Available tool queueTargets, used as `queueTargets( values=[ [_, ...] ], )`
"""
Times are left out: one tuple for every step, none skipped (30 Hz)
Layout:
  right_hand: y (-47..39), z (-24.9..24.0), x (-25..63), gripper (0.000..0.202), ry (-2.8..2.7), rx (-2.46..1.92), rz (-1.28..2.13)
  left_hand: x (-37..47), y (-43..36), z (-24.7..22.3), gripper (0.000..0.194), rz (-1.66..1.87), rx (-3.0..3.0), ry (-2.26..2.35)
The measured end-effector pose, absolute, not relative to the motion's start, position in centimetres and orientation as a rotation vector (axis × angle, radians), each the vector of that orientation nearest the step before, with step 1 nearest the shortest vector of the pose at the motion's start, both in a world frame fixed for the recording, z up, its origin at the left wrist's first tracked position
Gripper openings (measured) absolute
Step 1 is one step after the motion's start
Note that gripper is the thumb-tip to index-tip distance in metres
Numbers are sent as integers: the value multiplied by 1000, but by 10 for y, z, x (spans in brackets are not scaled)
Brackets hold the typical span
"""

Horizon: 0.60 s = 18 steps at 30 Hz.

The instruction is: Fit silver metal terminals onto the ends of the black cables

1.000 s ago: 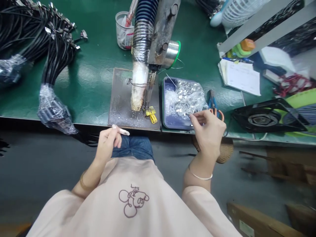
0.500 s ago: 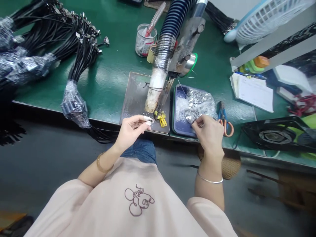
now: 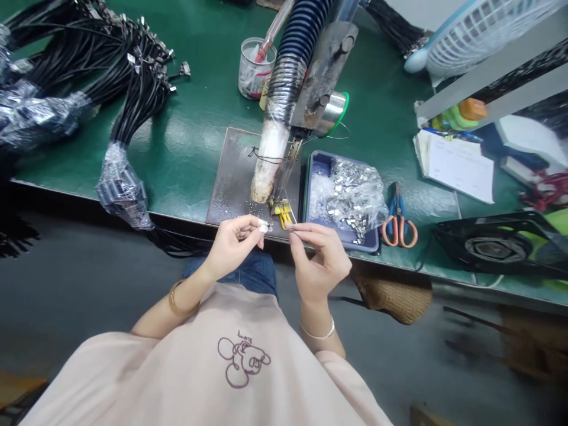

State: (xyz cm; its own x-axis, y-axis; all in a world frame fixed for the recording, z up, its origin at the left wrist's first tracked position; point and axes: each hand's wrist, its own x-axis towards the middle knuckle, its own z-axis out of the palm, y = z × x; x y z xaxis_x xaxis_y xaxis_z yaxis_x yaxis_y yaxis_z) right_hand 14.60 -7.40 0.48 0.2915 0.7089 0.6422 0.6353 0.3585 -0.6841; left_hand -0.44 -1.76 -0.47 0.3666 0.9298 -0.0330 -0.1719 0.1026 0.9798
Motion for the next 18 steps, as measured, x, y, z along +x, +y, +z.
queueTargets(
  values=[
    [-72,3,143,16,-1415,-1308,74,-4,-18,-4,22,969,1189,846],
    [-71,2,142,16,-1435,-1301,85,-3,-18,-3,22,967,1203,855],
    [-71,2,142,16,-1454,-1298,101,-3,-19,-3,21,965,1216,865],
    [-71,2,141,16,-1473,-1292,116,-2,-19,-2,20,964,1227,873],
    [-71,1,141,17,-1497,-1282,128,-2,-19,-2,19,966,1236,880],
    [-72,1,141,17,-1514,-1269,142,-1,-19,-2,18,969,1243,887],
    [-73,1,141,17,-1514,-1257,158,-1,-20,-2,17,975,1249,896],
    [-73,0,141,17,-1493,-1253,175,0,-20,-3,17,980,1254,907],
    [-73,0,142,15,-1450,-1261,187,0,-20,-3,17,984,1258,920],
    [-73,0,142,13,-1395,-1285,201,0,-20,-3,16,985,1261,933],
    [-72,-1,143,11,-1342,-1319,226,1,-21,-3,16,985,1264,943],
    [-71,-1,145,10,-1308,-1356,272,1,-21,-4,16,982,1265,946],
    [-70,0,146,10,-1301,-1386,342,1,-21,-4,16,978,1267,945],
    [-68,0,148,9,-1315,-1402,429,0,-21,-4,15,974,1271,941],
    [-67,0,149,9,-1332,-1402,516,0,-21,-4,15,971,1276,937],
    [-66,0,149,8,-1346,-1392,586,0,-22,-5,14,968,1282,934],
    [-64,0,150,8,-1352,-1380,630,0,-22,-5,14,966,1288,932],
    [-63,-1,150,9,-1349,-1369,652,-1,-22,-5,13,964,1295,930]
  ],
)
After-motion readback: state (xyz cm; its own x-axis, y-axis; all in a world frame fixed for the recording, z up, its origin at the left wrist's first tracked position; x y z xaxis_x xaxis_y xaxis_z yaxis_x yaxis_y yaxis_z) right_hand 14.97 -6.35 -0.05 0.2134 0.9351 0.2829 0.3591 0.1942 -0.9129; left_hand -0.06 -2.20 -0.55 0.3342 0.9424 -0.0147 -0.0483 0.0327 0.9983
